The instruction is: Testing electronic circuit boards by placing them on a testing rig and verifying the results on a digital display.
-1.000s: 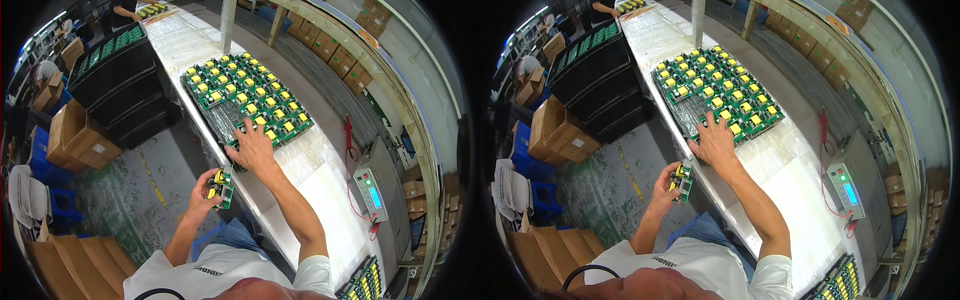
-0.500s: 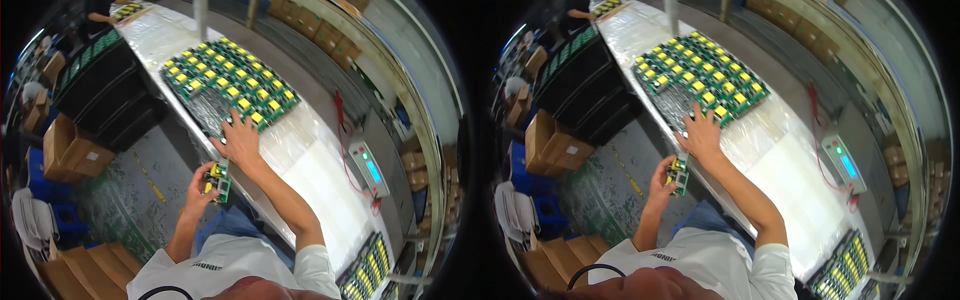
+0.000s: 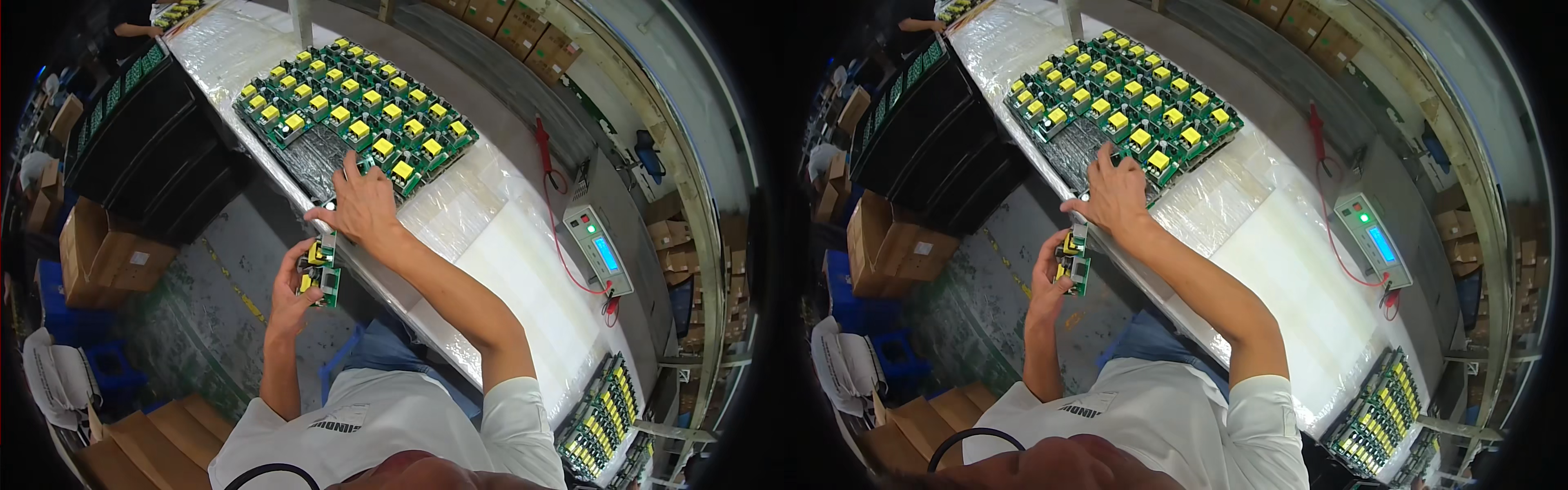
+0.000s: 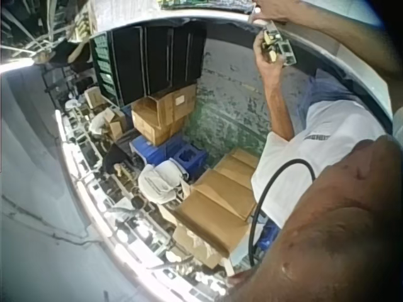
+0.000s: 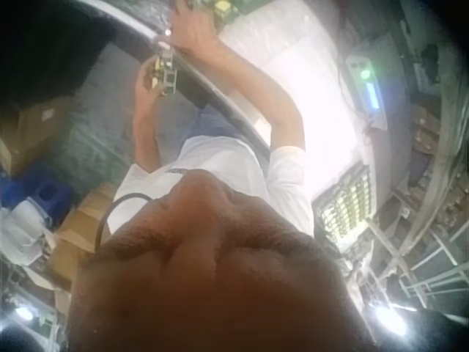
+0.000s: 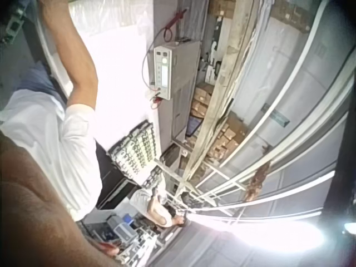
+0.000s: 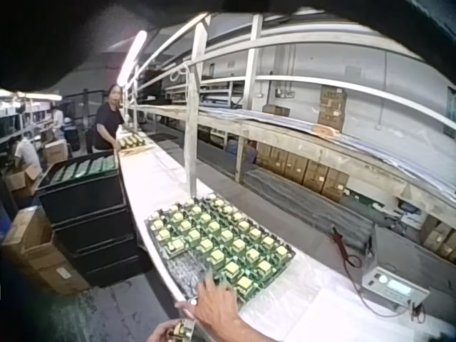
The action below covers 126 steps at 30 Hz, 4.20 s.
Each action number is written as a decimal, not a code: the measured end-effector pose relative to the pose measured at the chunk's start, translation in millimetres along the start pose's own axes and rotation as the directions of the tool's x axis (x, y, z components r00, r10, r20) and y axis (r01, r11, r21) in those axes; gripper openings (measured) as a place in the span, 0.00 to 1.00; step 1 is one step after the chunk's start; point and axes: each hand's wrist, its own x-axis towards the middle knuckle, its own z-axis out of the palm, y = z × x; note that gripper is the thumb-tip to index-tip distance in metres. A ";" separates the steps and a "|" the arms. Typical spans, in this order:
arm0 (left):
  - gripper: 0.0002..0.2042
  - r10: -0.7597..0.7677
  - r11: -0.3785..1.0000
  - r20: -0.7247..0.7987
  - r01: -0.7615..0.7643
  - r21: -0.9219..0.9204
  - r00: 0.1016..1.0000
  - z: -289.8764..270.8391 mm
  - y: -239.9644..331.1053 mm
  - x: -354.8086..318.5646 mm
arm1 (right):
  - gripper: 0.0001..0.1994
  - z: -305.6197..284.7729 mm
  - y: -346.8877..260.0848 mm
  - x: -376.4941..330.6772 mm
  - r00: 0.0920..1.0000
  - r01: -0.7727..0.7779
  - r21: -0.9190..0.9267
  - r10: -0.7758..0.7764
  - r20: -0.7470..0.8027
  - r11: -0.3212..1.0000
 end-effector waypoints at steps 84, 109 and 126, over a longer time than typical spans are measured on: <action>0.33 -0.260 0.404 0.756 -0.643 0.650 0.601 235.9 -52.3 32.1 | 0.25 -137.5 150.6 -350.6 0.878 -0.478 0.184 0.466 0.109 0.859; 0.33 0.036 0.498 0.686 -0.609 0.618 0.726 271.7 -97.9 170.8 | 0.23 -85.4 258.9 -280.9 0.812 -0.582 0.161 0.557 0.177 0.797; 0.33 -0.137 0.166 0.940 -0.929 0.331 0.311 287.2 -104.9 180.7 | 0.23 -93.5 250.5 -299.8 0.803 -0.593 0.210 0.556 0.214 0.777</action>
